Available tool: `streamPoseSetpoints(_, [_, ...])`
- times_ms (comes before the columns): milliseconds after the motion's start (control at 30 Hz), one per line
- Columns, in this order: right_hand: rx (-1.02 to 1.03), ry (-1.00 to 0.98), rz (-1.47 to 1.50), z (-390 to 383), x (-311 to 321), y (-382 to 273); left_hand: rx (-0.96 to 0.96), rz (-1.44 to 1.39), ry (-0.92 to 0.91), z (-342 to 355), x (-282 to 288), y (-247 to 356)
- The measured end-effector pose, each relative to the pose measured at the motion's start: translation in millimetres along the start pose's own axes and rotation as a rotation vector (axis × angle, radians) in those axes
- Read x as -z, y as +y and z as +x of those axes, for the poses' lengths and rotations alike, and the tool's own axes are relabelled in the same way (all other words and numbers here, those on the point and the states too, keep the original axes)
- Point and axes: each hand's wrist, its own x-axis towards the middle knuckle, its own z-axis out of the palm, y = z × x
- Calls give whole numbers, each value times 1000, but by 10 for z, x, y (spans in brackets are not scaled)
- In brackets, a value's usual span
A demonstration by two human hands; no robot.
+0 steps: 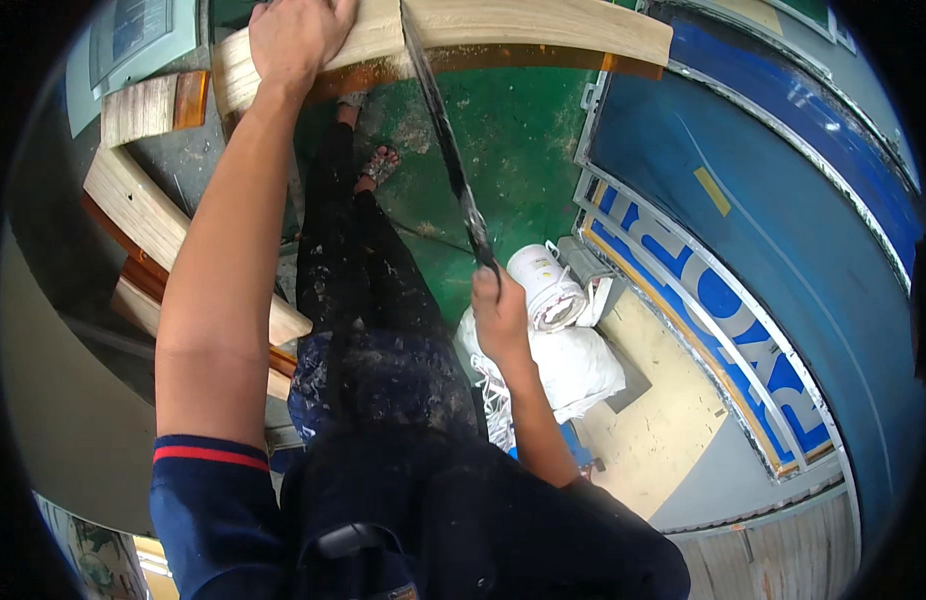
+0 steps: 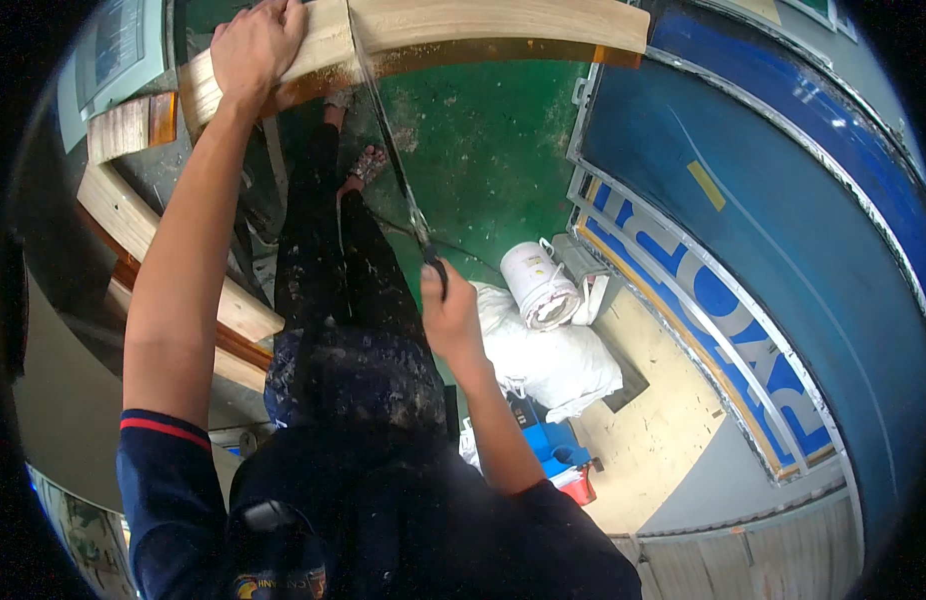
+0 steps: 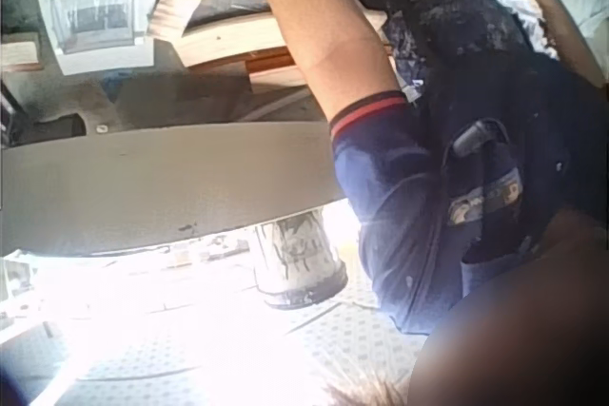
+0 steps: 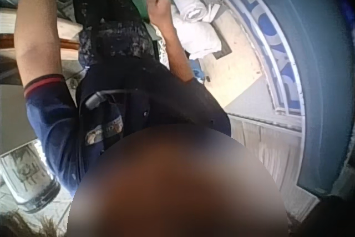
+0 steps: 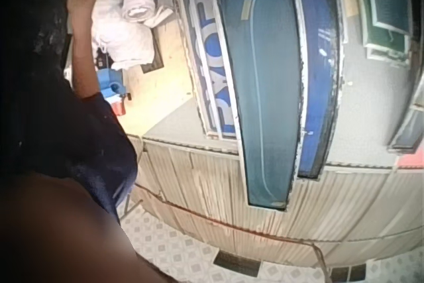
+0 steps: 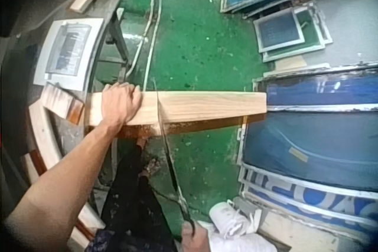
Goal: Sawing a piece of wood by hand using a hacksaw.
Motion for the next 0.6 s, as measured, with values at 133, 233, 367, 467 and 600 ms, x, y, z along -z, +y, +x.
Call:
streamPoseSetpoints(133, [135, 7, -27, 384, -166, -40, -7, -10, 34, 0, 33, -1])
streamPoseSetpoints(233, [269, 85, -83, 1352, -393, -451, -17, -53, 43, 54, -34, 166])
streamPoseSetpoints(367, [194, 60, -138, 1166, -431, -587, -13, 1, 32, 23, -38, 51])
streamPoseSetpoints(467, [111, -2, -64, 216, -136, -97, 7, 0, 25, 6, -20, -23])
streamPoseSetpoints(600, [-186, -105, -40, -472, 221, 116, 20, 13, 24, -28, 24, -24])
